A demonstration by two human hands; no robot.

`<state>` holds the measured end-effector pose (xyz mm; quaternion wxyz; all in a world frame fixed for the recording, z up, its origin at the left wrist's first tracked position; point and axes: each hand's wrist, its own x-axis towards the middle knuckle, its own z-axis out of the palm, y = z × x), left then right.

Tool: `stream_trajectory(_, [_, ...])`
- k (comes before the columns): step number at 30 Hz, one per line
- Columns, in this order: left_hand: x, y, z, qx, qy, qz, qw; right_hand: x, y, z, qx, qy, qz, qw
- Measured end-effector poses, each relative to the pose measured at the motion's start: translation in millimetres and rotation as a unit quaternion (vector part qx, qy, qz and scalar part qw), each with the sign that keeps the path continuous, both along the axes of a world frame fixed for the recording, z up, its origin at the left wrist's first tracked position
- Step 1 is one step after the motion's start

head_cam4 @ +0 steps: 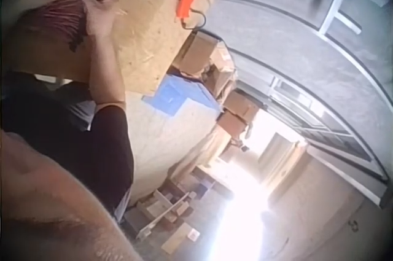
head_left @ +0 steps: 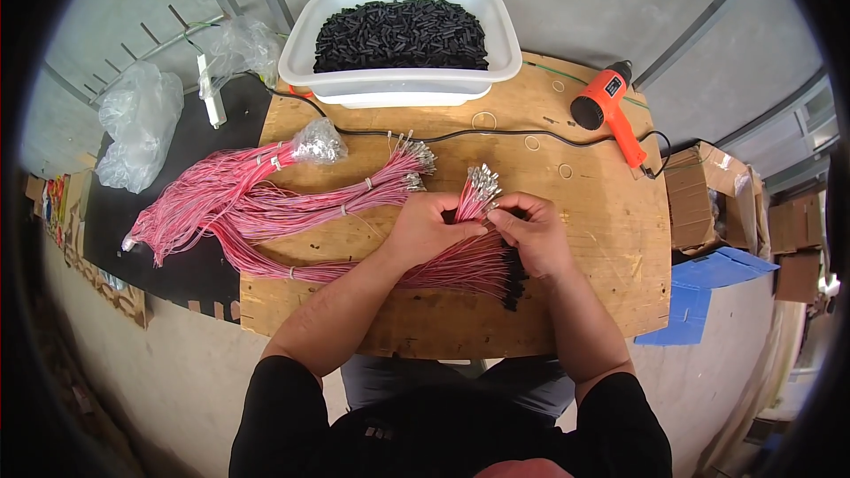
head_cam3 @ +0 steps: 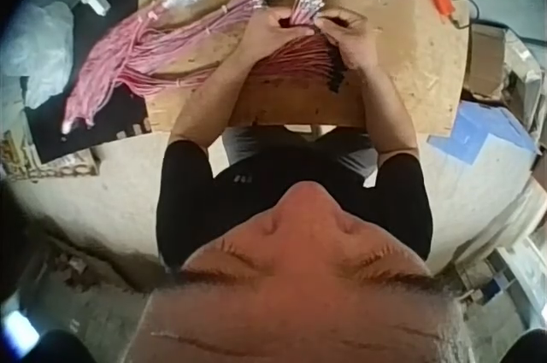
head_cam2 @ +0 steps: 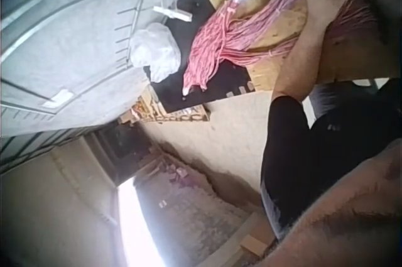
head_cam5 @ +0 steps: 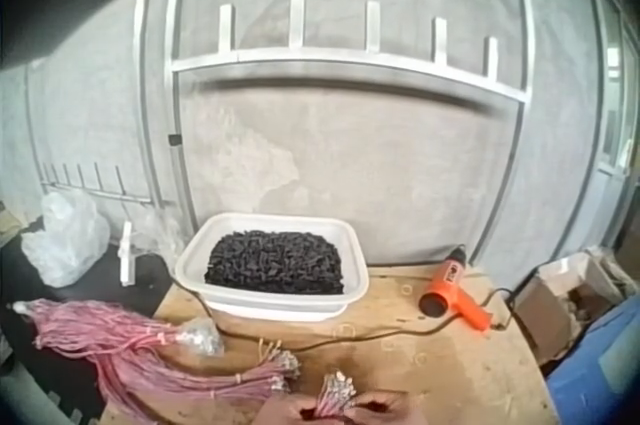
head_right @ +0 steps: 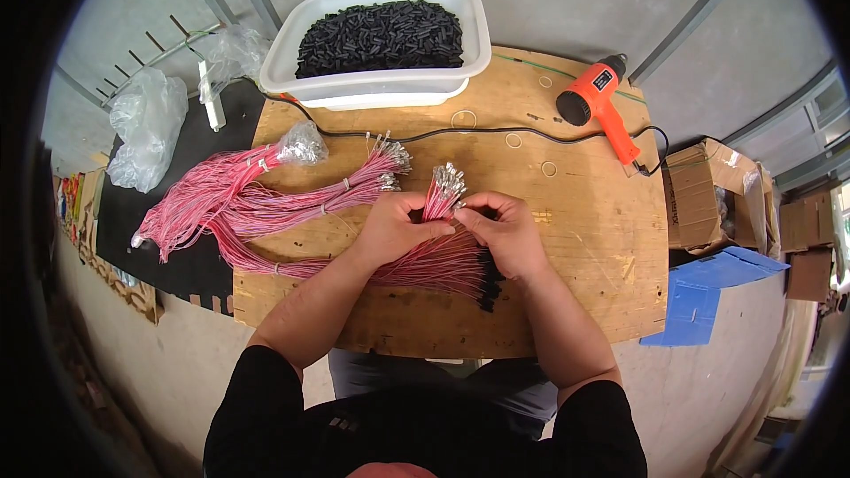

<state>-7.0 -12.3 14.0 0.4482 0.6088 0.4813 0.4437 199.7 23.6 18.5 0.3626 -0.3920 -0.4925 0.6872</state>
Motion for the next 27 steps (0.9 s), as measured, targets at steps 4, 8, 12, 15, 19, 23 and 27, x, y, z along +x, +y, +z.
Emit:
stream_trajectory(4, [-3,2,-7,-0.037,-0.050,-0.017,0.998,-1,-2,2,0.024,-0.014,0.004,1.000])
stream_trajectory(8, [-4,2,-6,-0.073,-0.106,-0.026,0.991,1,-1,2,0.015,-0.012,-0.010,1.000])
stream_trajectory(12, [-2,2,-7,-0.055,-0.096,-0.023,0.994,1,-1,2,0.002,0.008,-0.009,1.000])
stream_trajectory(15, [-2,3,-9,-0.052,-0.089,-0.013,0.995,1,-1,3,-0.006,0.010,-0.003,1.000])
stream_trajectory(19, [-3,2,-11,-0.058,-0.066,-0.005,0.996,8,6,9,-0.101,0.084,0.053,0.990])
stream_trajectory(23, [-3,2,-13,-0.093,-0.111,0.008,0.989,14,12,14,-0.168,0.204,0.010,0.964])
stream_trajectory(27, [-2,2,-10,-0.112,-0.134,0.003,0.985,20,18,5,-0.157,0.200,-0.060,0.965])
